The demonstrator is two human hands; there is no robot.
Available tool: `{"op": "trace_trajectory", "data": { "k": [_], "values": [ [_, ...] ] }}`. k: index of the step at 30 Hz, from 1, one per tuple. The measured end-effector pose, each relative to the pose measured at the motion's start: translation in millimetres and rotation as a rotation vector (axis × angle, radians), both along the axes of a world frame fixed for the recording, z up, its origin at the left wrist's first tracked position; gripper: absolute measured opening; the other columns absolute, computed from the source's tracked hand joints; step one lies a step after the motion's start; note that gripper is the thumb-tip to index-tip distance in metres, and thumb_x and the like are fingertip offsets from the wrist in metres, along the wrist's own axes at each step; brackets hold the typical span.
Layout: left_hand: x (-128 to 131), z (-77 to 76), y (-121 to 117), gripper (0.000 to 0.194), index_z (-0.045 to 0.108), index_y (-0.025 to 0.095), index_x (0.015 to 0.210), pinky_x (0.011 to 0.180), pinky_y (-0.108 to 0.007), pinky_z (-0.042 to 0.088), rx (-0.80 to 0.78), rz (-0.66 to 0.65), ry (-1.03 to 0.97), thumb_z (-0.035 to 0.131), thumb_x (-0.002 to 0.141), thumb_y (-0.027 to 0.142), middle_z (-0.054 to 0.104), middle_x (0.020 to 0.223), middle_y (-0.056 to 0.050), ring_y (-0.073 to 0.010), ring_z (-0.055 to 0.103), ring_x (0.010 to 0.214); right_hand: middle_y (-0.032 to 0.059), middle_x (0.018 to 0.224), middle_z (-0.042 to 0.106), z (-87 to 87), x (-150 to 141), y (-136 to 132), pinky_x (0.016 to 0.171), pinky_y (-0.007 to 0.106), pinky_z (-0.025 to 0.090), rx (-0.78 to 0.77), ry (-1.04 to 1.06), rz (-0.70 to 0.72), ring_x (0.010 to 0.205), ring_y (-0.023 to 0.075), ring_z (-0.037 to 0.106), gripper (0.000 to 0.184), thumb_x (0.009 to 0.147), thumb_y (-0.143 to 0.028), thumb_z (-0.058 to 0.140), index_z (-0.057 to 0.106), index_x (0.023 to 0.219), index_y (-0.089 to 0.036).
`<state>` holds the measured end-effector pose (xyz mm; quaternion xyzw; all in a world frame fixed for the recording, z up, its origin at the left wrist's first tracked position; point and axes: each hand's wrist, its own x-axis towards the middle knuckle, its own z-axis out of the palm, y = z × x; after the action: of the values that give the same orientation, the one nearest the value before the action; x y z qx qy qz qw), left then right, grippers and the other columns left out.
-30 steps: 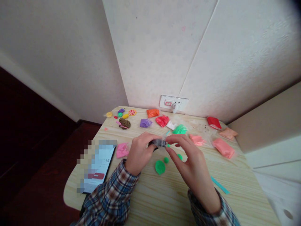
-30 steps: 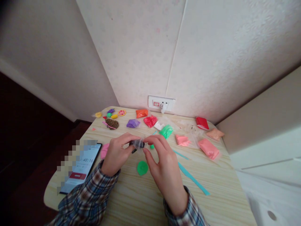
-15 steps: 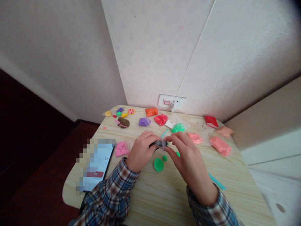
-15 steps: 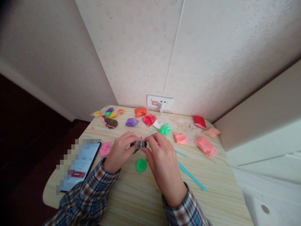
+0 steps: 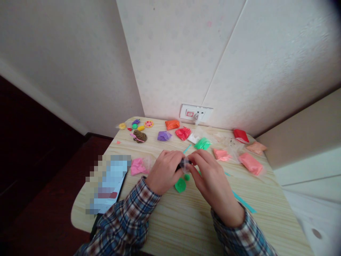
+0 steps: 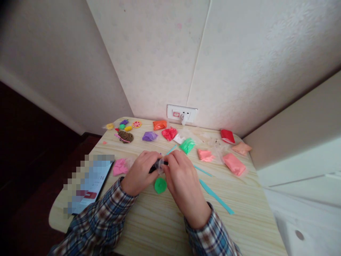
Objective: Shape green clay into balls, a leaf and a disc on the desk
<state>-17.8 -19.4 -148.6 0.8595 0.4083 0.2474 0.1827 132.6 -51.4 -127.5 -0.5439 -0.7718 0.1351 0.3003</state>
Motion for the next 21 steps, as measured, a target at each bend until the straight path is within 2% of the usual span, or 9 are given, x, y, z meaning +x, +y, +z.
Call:
{"op": "trace_trajectory", "data": {
  "k": [4, 8, 11, 15, 18, 21],
  "values": [
    [2.8, 6.0, -0.6, 0.004, 0.054, 0.017, 0.088, 0.076, -0.033, 0.039, 0.028, -0.028, 0.016, 0.053, 0.084, 0.016, 0.065, 0.087, -0.005, -0.0208, 0.058, 0.084, 0.0038, 0.08, 0.06, 0.9, 8.2, 1.6, 0.068, 0.03, 0.045, -0.005, 0.116, -0.02, 0.076, 0.0171, 0.056, 0.012, 0.087, -0.013, 0.048, 0.056, 0.08, -0.019],
    [9.3, 13.5, -0.8, 0.006, 0.054, 0.016, 0.087, 0.074, -0.031, 0.038, 0.004, -0.051, -0.025, 0.052, 0.087, 0.021, 0.064, 0.085, -0.004, -0.0198, 0.058, 0.081, 0.0021, 0.078, 0.065, -0.4, 20.1, 2.4, 0.064, 0.029, 0.047, 0.043, 0.211, -0.184, 0.073, 0.0172, 0.061, 0.007, 0.086, -0.022, 0.054, 0.059, 0.081, -0.02],
    [11.3, 17.2, -1.5, 0.008, 0.054, 0.016, 0.084, 0.07, -0.028, 0.039, -0.088, -0.027, -0.132, 0.054, 0.086, 0.024, 0.062, 0.081, -0.002, -0.0181, 0.056, 0.078, 0.0019, 0.078, 0.067, 0.9, 30.7, 1.5, 0.065, 0.031, 0.048, 0.052, 0.329, -0.357, 0.073, 0.0184, 0.063, 0.008, 0.085, -0.028, 0.056, 0.06, 0.083, -0.021],
    [7.6, 18.5, -1.6, 0.018, 0.052, 0.017, 0.075, 0.062, -0.024, 0.037, -0.28, 0.016, -0.294, 0.056, 0.085, 0.031, 0.055, 0.069, 0.002, -0.0137, 0.052, 0.067, 0.0015, 0.08, 0.064, 11.9, 45.9, -0.5, 0.071, 0.033, 0.05, 0.148, 0.698, -0.517, 0.072, 0.0166, 0.063, 0.008, 0.083, -0.03, 0.06, 0.06, 0.086, -0.022],
    [3.8, 18.3, -0.9, 0.022, 0.051, 0.016, 0.073, 0.058, -0.023, 0.035, -0.366, 0.044, -0.368, 0.057, 0.084, 0.034, 0.05, 0.065, 0.004, -0.0115, 0.047, 0.062, 0.0022, 0.086, 0.064, 24.1, 51.8, -2.1, 0.076, 0.033, 0.051, 0.136, 0.989, -0.493, 0.079, 0.0165, 0.064, 0.007, 0.083, -0.027, 0.06, 0.059, 0.089, -0.023],
    [2.6, 18.3, -0.8, 0.021, 0.054, 0.015, 0.078, 0.058, -0.022, 0.035, -0.437, 0.03, -0.425, 0.062, 0.081, 0.035, 0.051, 0.067, 0.004, -0.011, 0.047, 0.063, 0.0022, 0.088, 0.062, 29.1, 48.7, -3.1, 0.073, 0.029, 0.051, -0.012, 1.026, -0.316, 0.084, 0.0156, 0.062, 0.009, 0.085, -0.025, 0.056, 0.059, 0.093, -0.024]
  ]
}}
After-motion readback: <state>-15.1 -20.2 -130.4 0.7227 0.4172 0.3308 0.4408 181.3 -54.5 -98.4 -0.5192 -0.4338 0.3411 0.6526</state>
